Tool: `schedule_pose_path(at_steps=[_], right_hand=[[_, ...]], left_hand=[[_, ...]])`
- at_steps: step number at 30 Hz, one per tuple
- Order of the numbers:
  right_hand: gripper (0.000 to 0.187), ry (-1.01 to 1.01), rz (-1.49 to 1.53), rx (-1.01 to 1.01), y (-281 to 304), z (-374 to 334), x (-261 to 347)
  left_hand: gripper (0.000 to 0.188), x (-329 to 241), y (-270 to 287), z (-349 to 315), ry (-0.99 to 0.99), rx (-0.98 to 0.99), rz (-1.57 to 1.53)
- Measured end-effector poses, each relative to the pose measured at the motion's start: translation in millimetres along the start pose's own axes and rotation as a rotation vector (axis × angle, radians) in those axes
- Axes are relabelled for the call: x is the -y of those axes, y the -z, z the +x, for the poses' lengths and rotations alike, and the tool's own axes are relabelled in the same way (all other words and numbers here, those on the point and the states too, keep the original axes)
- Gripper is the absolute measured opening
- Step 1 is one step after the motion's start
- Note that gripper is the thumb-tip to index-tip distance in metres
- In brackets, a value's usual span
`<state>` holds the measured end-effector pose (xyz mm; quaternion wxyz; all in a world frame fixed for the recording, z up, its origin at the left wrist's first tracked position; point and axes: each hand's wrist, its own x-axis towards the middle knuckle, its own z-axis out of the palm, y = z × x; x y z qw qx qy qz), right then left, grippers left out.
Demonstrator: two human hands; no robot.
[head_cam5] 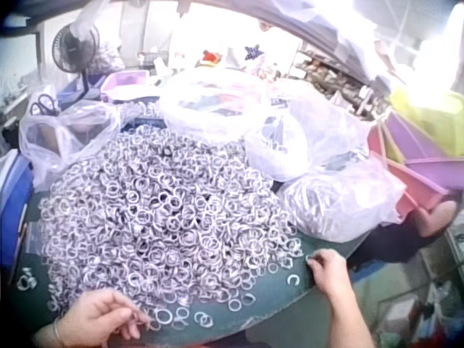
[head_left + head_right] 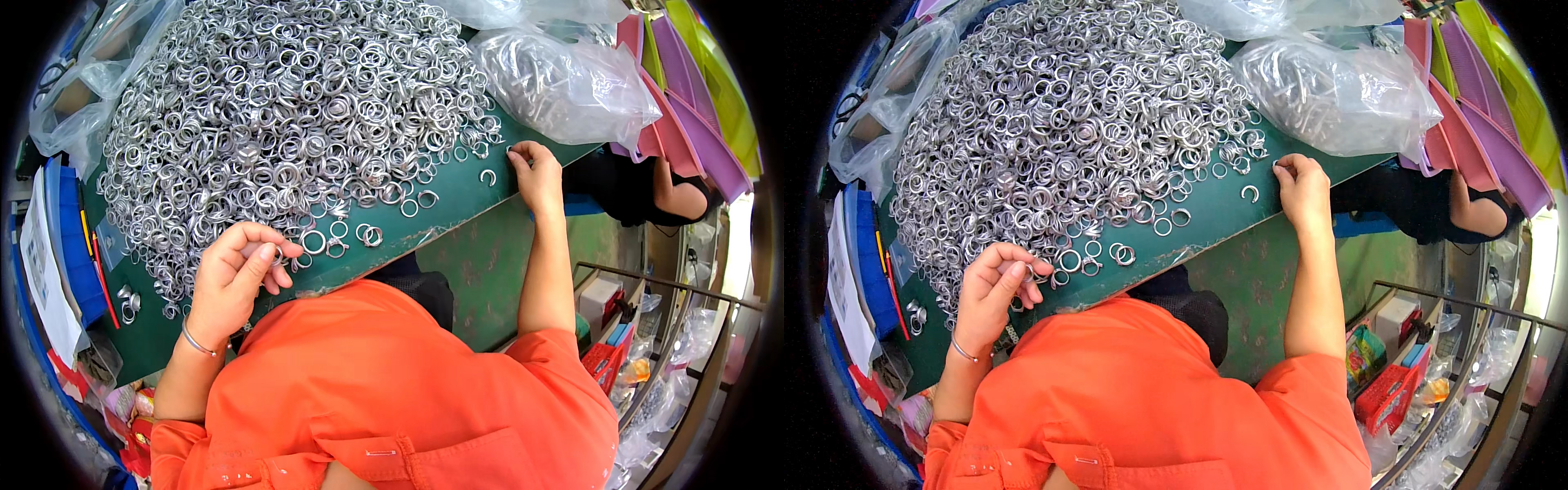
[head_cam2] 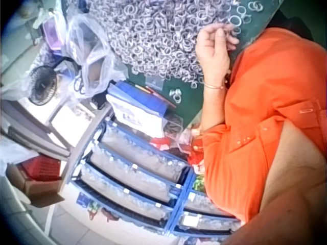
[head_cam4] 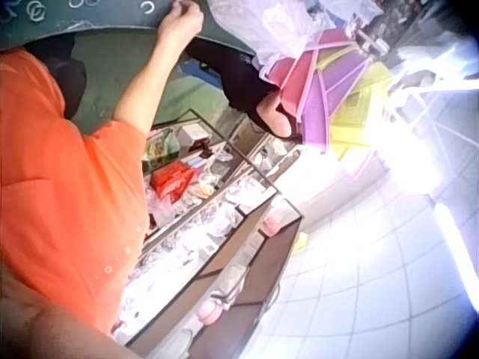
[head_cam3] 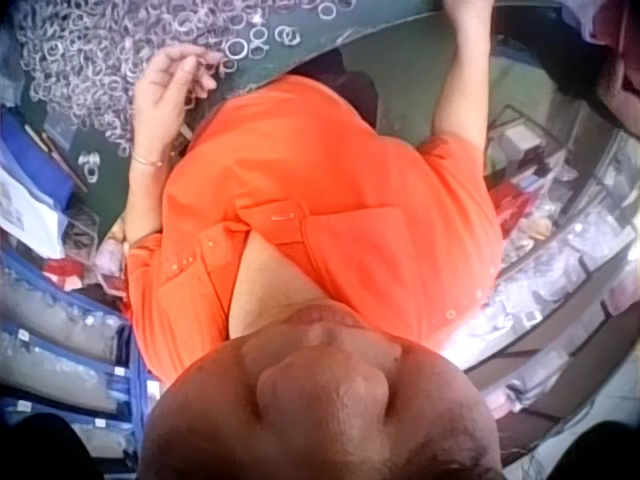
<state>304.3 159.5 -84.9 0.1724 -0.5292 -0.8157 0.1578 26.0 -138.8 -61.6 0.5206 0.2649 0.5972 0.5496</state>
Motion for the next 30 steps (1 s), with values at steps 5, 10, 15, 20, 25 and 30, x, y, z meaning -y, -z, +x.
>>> schedule_pose_path(at_steps=[5,10,15,20,25,30], right_hand=[[0.014,0.021,0.112,0.211,0.8,-19.9,18.6],[0.012,0.117,-0.013,0.058,-1.6,-22.5,22.4],[0.011,0.271,0.129,-0.019,-10.7,-22.7,38.4],[0.009,0.299,-0.024,0.076,-27.7,-30.7,55.7],[0.008,0.356,0.135,0.079,-30.3,-41.1,61.5],[0.008,0.49,0.366,-0.137,-45.8,-55.6,74.7]], left_hand=[[0.01,-4.6,1.1,2.6,0.058,-0.016,0.021],[0.011,-5.9,6.1,2.6,0.053,0.058,0.018],[0.01,-7.8,4.8,1.0,0.037,0.022,0.081],[0.007,-0.6,1.3,-3.4,-0.039,0.009,0.156],[0.012,10.5,-7.6,-5.8,-0.467,0.048,0.715],[0.012,26.9,-18.0,-3.8,-0.627,-0.092,0.901]])
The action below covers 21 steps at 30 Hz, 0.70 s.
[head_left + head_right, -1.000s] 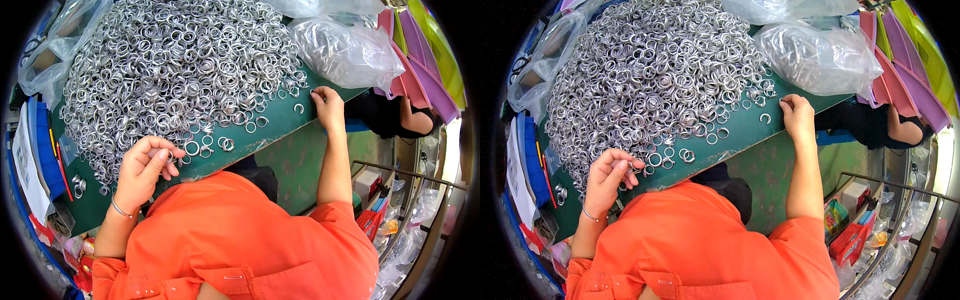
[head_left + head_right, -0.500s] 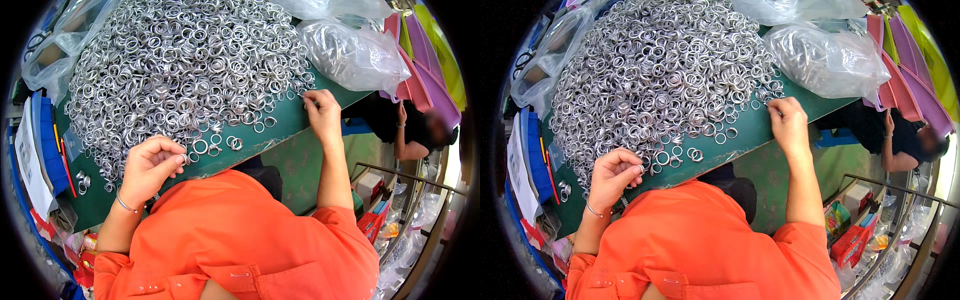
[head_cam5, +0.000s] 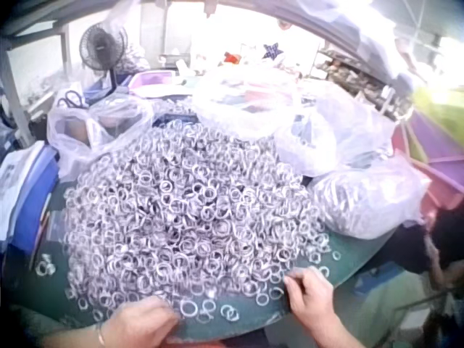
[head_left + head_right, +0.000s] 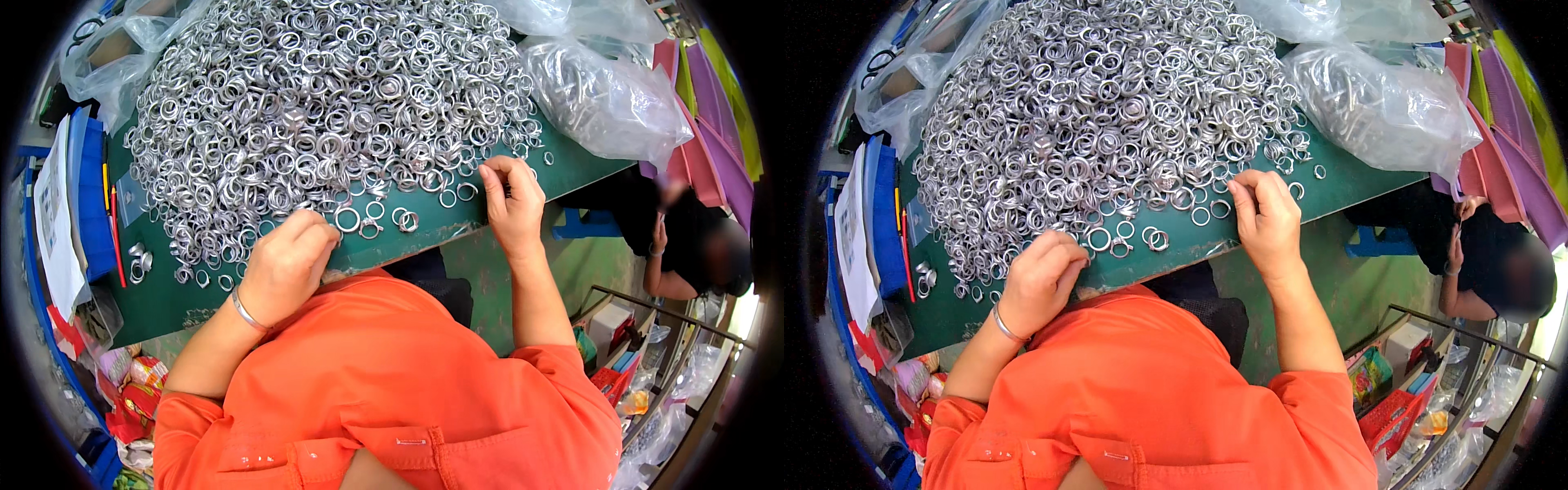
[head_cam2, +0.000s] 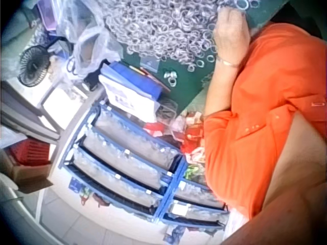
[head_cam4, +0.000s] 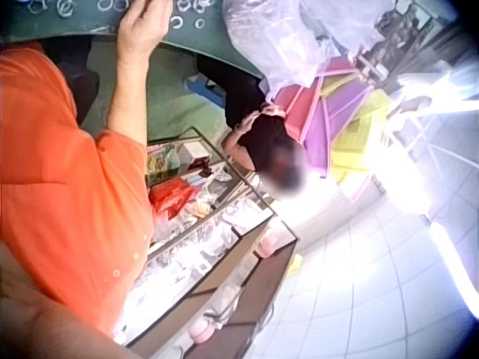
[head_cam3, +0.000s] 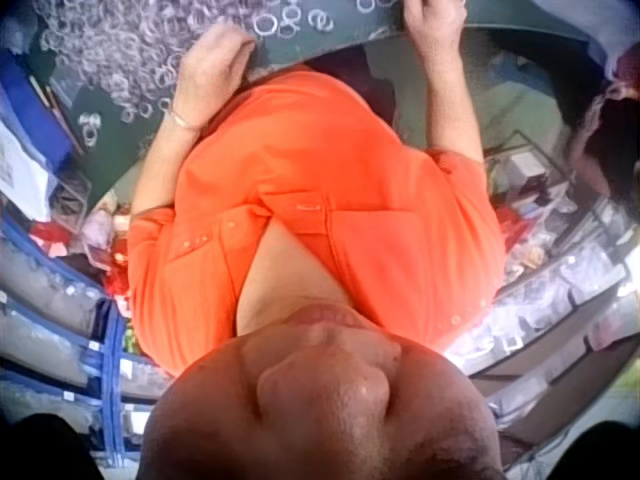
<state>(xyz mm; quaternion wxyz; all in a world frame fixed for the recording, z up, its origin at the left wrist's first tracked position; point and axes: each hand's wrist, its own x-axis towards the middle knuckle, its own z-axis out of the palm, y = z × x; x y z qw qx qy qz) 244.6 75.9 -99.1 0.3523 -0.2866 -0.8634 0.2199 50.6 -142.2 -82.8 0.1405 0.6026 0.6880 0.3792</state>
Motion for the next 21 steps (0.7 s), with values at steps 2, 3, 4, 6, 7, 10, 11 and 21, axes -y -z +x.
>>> schedule_pose_path(at_steps=[2,3,4,6,7,10,11,21], right_hand=[[0.008,0.02,-0.002,-0.062,-5.4,-5.8,-3.4],[0.008,0.016,-0.009,-0.104,-7.9,-7.6,-6.7],[0.008,0.012,-0.016,-0.146,-9.3,-9.1,-10.0],[0.009,0.046,-0.114,-0.11,-9.1,-11.8,-15.9],[0.01,0.088,-0.169,-0.099,-11.8,-13.2,-19.8],[0.012,0.111,-0.247,-0.11,-15.4,-15.7,-24.8],[0.011,0.1,-0.232,-0.1,-15.7,-15.4,-24.9],[0.012,0.061,-0.083,-0.197,-14.9,-22.1,-27.1]], left_hand=[[0.012,2.0,-3.3,0.0,-0.011,-0.069,-0.03],[0.014,0.8,-2.0,-1.5,0.039,-0.076,-0.067],[0.014,-0.6,-1.3,-3.4,0.056,-0.096,-0.083],[0.015,-4.6,-1.5,-6.4,0.079,-0.136,-0.118],[0.014,-8.4,-1.4,-7.0,0.113,-0.129,-0.139],[0.014,-12.7,-6.0,-10.1,0.097,-0.085,-0.154],[0.013,-15.6,-7.8,-9.9,0.111,-0.075,-0.168],[0.013,-21.6,-21.4,-7.7,0.123,-0.058,-0.217]])
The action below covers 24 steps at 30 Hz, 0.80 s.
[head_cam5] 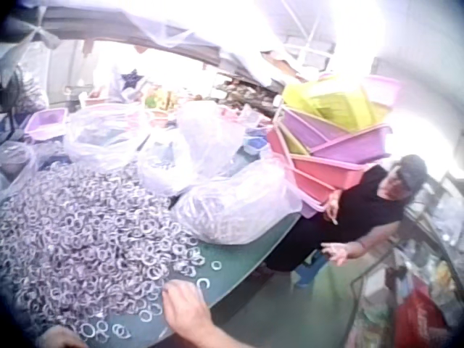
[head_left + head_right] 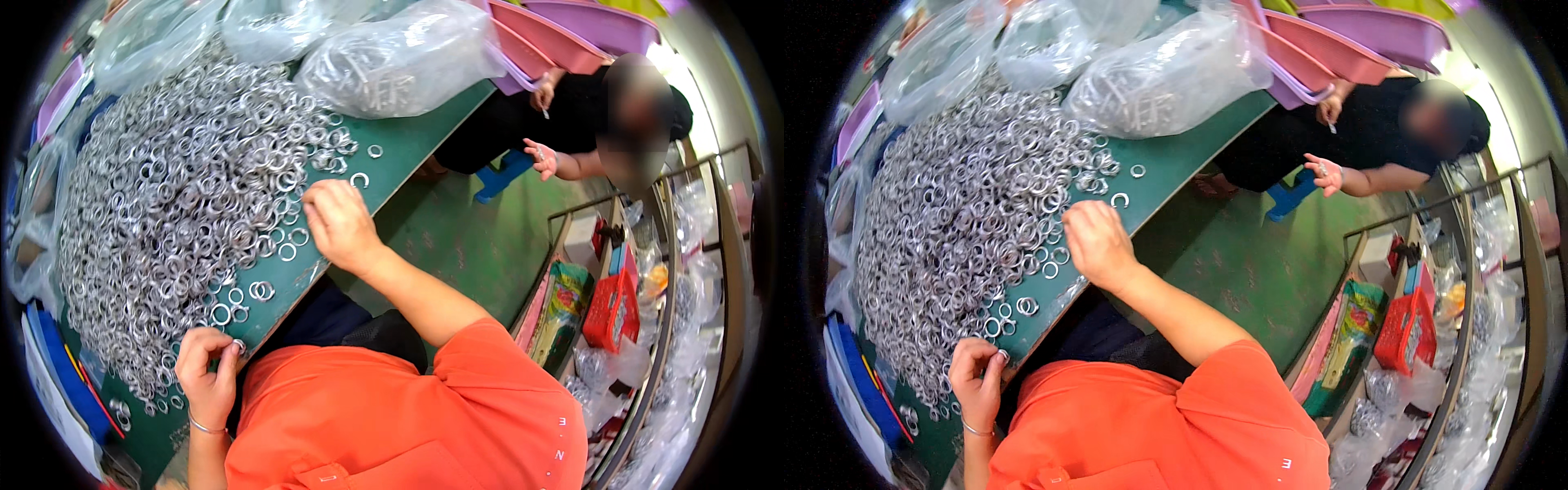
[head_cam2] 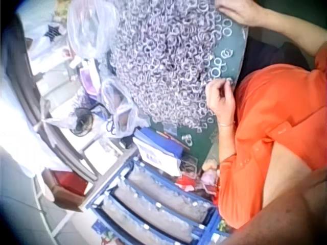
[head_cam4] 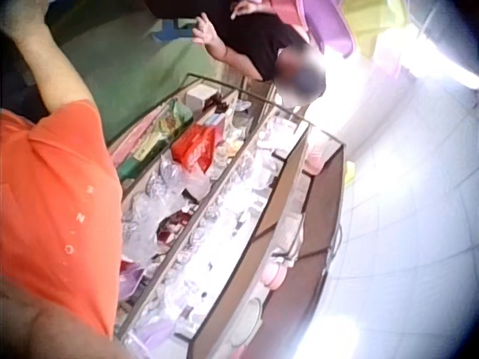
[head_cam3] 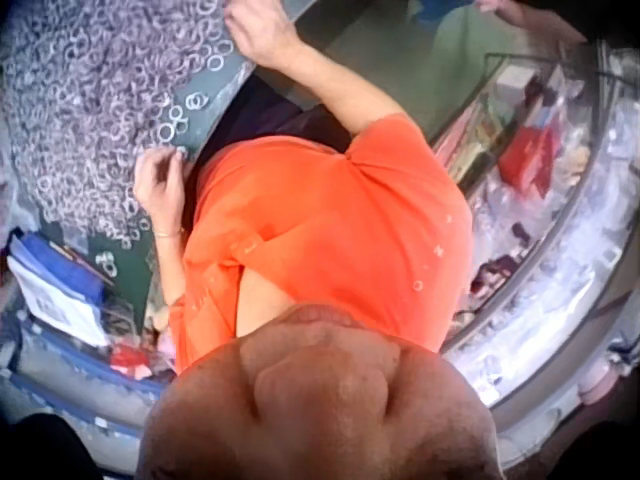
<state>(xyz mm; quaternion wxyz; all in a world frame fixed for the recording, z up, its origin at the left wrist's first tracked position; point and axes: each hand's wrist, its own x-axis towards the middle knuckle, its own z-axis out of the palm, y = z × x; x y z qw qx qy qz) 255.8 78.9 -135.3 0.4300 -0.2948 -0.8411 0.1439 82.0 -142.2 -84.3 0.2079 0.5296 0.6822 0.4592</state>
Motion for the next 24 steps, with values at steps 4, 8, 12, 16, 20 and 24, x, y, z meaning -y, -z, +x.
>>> schedule_pose_path(at_steps=[4,8,12,16,20,24], right_hand=[[0.01,-0.011,0.026,0.004,3.9,-0.6,1.7],[0.012,0.038,0.032,-0.072,6.9,0.3,2.8],[0.017,0.14,0.133,-0.147,8.7,-6.2,19.8],[0.026,0.246,0.58,0.103,3.3,-15.7,74.8],[0.027,0.113,0.834,0.33,-14.0,-31.5,99.2],[0.012,0.049,0.84,0.311,-7.8,-25.0,90.3]], left_hand=[[0.013,-1.7,-5.7,8.9,-0.047,0.037,-0.01],[0.013,-7.2,-7.7,11.5,-0.057,0.083,-0.027],[0.012,-1.7,-6.2,9.1,-0.044,0.096,-0.03],[0.01,-3.8,-10.7,10.9,0.073,0.068,-0.181],[0.008,0.0,-13.3,9.9,0.086,0.02,-0.281],[0.007,-0.1,-3.2,6.7,-0.01,0.037,-0.18]])
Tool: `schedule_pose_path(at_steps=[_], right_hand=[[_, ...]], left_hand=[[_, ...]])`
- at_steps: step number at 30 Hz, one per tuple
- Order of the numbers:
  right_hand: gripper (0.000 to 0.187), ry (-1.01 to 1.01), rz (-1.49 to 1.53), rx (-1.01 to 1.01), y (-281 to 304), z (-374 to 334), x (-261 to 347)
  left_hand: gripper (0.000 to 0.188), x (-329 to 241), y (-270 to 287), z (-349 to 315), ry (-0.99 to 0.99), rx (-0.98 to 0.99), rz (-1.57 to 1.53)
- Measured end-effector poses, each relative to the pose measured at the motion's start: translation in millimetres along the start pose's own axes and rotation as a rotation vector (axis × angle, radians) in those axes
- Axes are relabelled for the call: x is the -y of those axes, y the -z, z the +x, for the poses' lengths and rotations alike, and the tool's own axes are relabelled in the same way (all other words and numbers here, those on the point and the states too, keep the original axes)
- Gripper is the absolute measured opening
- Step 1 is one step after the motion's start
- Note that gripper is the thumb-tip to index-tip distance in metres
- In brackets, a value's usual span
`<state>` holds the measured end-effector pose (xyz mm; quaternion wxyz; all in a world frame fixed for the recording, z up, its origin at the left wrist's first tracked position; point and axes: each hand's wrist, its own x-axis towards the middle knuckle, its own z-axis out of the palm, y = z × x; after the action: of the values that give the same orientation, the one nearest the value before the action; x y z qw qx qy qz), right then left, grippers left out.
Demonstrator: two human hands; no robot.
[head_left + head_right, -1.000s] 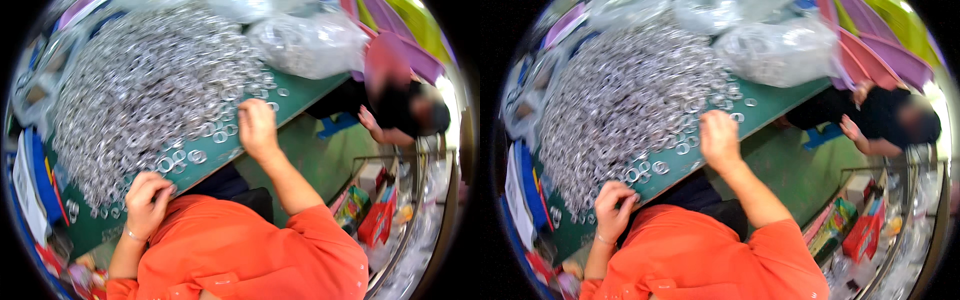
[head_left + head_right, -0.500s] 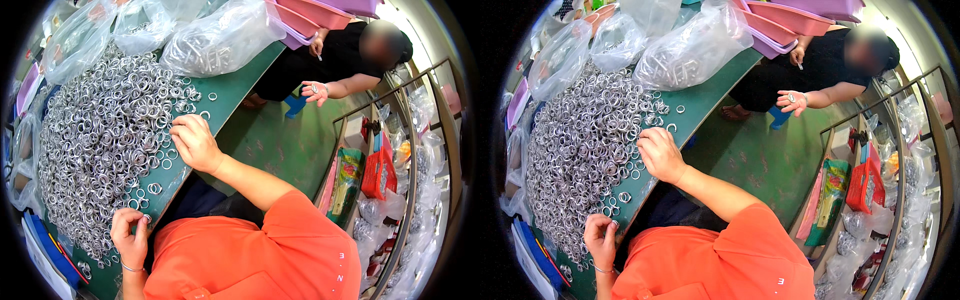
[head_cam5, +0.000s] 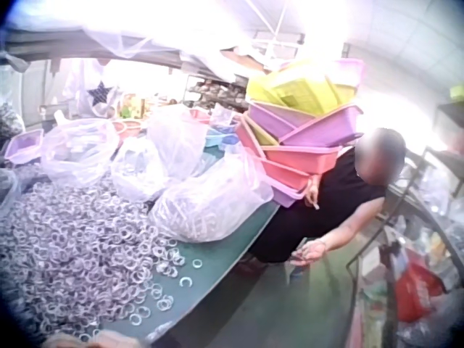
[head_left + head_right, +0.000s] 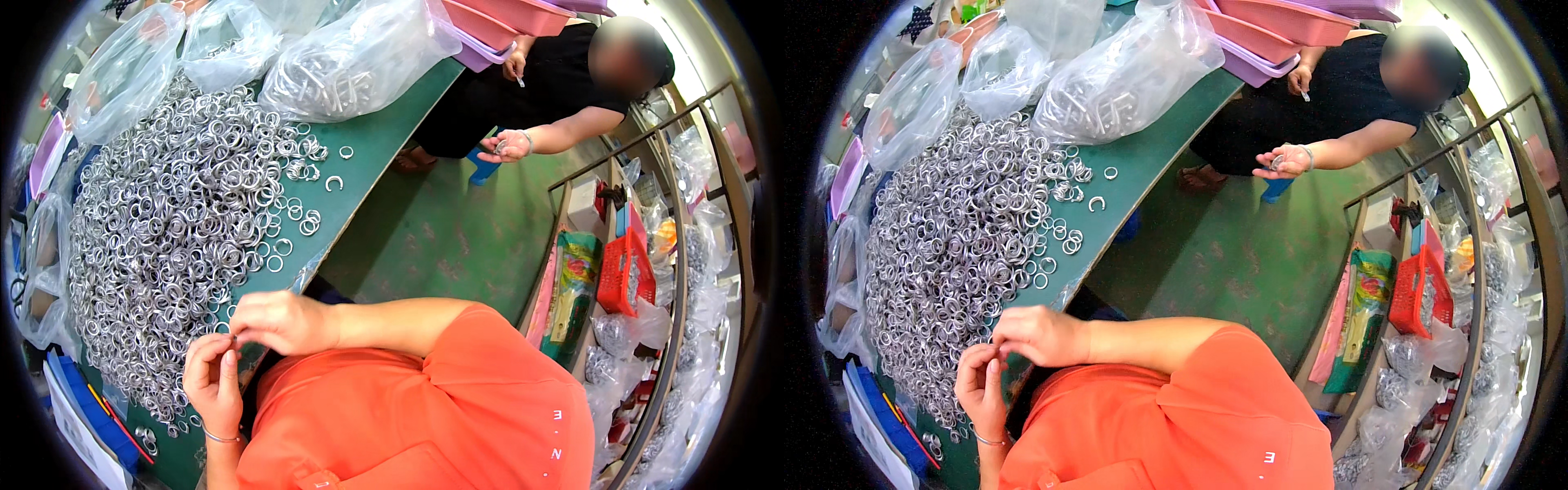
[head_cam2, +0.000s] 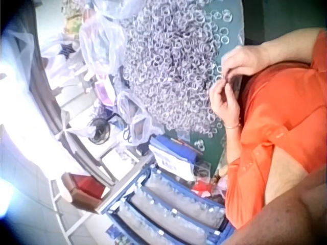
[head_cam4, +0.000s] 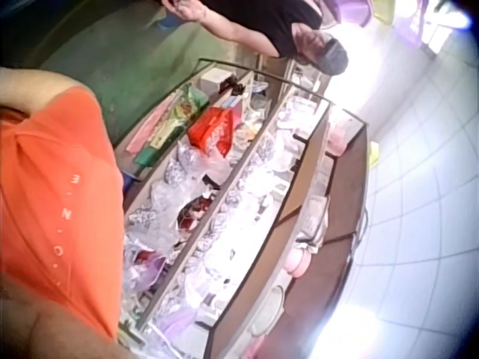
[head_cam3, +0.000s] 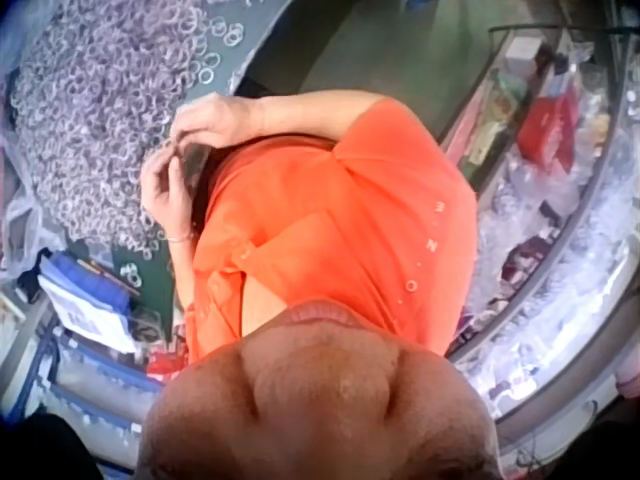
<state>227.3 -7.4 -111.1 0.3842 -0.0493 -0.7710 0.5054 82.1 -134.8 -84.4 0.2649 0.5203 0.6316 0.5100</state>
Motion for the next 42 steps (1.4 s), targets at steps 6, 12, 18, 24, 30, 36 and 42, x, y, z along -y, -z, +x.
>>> schedule_pose_path(at_steps=[6,12,18,24,30,36,42], right_hand=[[0.007,-0.12,-0.435,-0.292,64.8,8.1,-12.1],[0.004,-0.193,-0.614,-0.23,74.4,0.6,-21.0],[0.012,-0.232,-0.699,-0.245,78.4,0.8,-35.7],[0.006,-0.224,-0.612,-0.311,80.1,7.8,-24.6],[0.006,-0.241,-0.7,-0.339,91.9,8.7,-18.6],[0.003,-0.34,-0.804,-0.282,102.2,-2.7,-19.8],[0.008,-0.338,-0.809,-0.342,102.0,-7.2,-20.7]], left_hand=[[0.011,0.1,9.7,-11.2,-0.052,-0.172,0.194],[0.018,0.4,18.9,-19.6,-0.202,-0.154,0.588],[0.02,-0.2,25.8,-35.4,-0.143,-0.173,0.812],[0.028,15.7,20.0,-48.3,0.023,-0.143,0.933],[0.034,19.2,17.6,-50.7,0.059,-0.139,0.967],[0.033,18.3,16.4,-50.7,0.047,-0.159,0.96],[0.031,19.1,15.8,-49.8,0.033,-0.17,0.964]])
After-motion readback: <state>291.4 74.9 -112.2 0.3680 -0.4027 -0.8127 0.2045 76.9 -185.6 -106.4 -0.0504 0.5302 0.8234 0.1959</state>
